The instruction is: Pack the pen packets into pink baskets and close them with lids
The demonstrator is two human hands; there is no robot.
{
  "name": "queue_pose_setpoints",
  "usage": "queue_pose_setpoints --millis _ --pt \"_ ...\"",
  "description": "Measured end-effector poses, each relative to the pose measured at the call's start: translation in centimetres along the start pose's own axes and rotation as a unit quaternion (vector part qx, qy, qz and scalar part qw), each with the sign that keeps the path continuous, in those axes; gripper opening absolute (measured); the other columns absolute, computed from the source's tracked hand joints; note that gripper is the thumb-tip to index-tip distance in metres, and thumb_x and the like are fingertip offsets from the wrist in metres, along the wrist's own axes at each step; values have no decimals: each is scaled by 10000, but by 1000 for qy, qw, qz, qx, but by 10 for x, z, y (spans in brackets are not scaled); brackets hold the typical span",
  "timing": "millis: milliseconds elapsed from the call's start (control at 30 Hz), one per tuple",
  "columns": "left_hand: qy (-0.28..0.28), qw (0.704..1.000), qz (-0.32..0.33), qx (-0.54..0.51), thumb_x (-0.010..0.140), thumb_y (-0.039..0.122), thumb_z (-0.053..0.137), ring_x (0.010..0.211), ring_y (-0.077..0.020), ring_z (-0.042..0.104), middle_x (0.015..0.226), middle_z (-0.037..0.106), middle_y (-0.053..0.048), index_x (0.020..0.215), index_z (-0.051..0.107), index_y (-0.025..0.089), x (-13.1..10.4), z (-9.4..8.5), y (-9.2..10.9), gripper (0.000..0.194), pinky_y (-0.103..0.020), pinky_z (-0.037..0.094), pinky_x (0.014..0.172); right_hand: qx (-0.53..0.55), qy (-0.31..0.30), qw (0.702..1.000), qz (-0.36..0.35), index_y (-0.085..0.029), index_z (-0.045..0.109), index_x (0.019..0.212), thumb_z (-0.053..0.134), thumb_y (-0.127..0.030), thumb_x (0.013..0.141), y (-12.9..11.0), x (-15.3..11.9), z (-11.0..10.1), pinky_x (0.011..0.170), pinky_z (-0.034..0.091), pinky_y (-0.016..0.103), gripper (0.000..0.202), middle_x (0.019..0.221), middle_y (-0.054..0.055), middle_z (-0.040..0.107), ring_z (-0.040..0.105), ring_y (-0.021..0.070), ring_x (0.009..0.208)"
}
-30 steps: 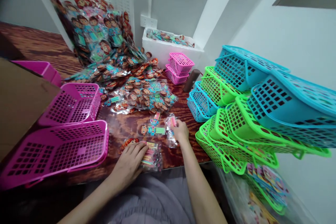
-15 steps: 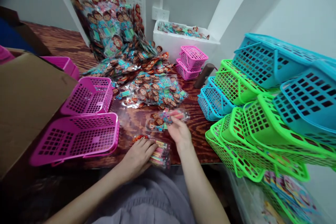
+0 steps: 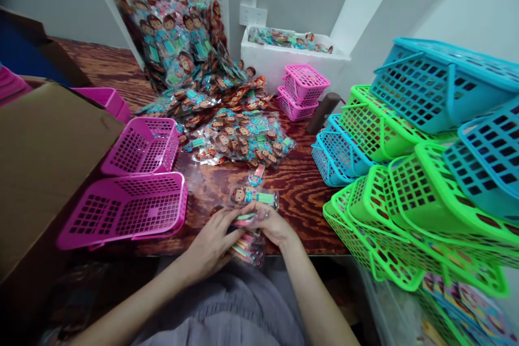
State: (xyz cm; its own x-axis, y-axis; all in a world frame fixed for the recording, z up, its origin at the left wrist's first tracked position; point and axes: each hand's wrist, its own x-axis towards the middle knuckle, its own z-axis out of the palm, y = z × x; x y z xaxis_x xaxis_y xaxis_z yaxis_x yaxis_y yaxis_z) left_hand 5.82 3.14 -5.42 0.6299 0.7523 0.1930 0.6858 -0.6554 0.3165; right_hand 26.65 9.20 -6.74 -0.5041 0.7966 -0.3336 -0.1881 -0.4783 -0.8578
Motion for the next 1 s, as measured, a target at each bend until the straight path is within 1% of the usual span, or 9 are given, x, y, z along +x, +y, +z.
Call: queue_pose_setpoints --millis 133,233,400,500,600,733,833,900,1000 --pt "-36 999 -4 -2 800 179 674 1250 -308 458 1445 442 -139 1179 572 187 4 -8 2 392 -467 397 1077 -86 -30 996 -19 -266 647 1218 897 -277 628 -17 -22 -10 1047 431 374 641 1256 54 670 589 227 1216" --pt "-46 999 -5 0 812 190 673 1261 -313 455 1439 453 -140 1147 567 187 7 -11 4 352 -486 395 1080 -118 18 992 -43 -304 589 1314 810 -419 761 -18 -33 -11 1106 380 409 607 1361 63 612 509 237 1321" --pt "-27 1000 10 -3 817 114 606 1406 -325 357 1566 331 -157 1248 501 181 5 -7 4 449 -533 338 1148 -149 154 971 -106 -246 728 1000 557 -669 875 7 -18 8 1023 441 372 474 1073 57 726 635 231 1080" --pt "-3 1000 20 -9 775 38 553 1472 -318 276 1624 207 -181 1221 491 157 -1 -2 0 466 -517 325 1171 -206 168 955 -129 -221 724 791 463 -673 918 17 -5 14 951 456 347 537 894 47 728 650 220 930" --pt "23 999 26 -10 771 17 511 1502 -301 224 1641 137 -205 1298 445 149 -4 1 -2 548 -498 328 1170 -265 154 940 -148 -216 691 760 446 -598 955 22 0 15 866 455 317 494 820 29 695 626 200 842" --pt "-15 1000 -2 20 767 104 558 1420 -316 364 1522 401 -188 1519 234 144 4 1 1 820 -549 187 1211 -317 151 920 -172 -215 630 749 489 -509 947 24 1 14 717 434 286 382 755 6 635 566 179 738" --pt "-55 997 -32 44 790 206 586 1247 -317 503 1330 561 -162 1510 274 94 10 1 4 793 -536 188 1201 -354 121 916 -147 -213 598 704 472 -455 958 15 3 7 669 427 283 372 695 1 615 556 178 687" --pt "-70 996 -31 54 820 231 567 1212 -316 506 1309 562 -165 1451 371 87 11 1 6 677 -511 261 1164 -414 145 885 -156 -215 617 740 462 -400 966 2 6 -2 714 444 299 331 737 19 646 583 198 739" --pt "-73 995 -32 60 846 198 524 1239 -309 474 1344 536 -168 1423 403 98 8 1 8 597 -501 285 1144 -548 223 779 -209 -217 668 955 453 -236 945 -20 13 -17 863 442 347 216 974 68 695 578 249 965"
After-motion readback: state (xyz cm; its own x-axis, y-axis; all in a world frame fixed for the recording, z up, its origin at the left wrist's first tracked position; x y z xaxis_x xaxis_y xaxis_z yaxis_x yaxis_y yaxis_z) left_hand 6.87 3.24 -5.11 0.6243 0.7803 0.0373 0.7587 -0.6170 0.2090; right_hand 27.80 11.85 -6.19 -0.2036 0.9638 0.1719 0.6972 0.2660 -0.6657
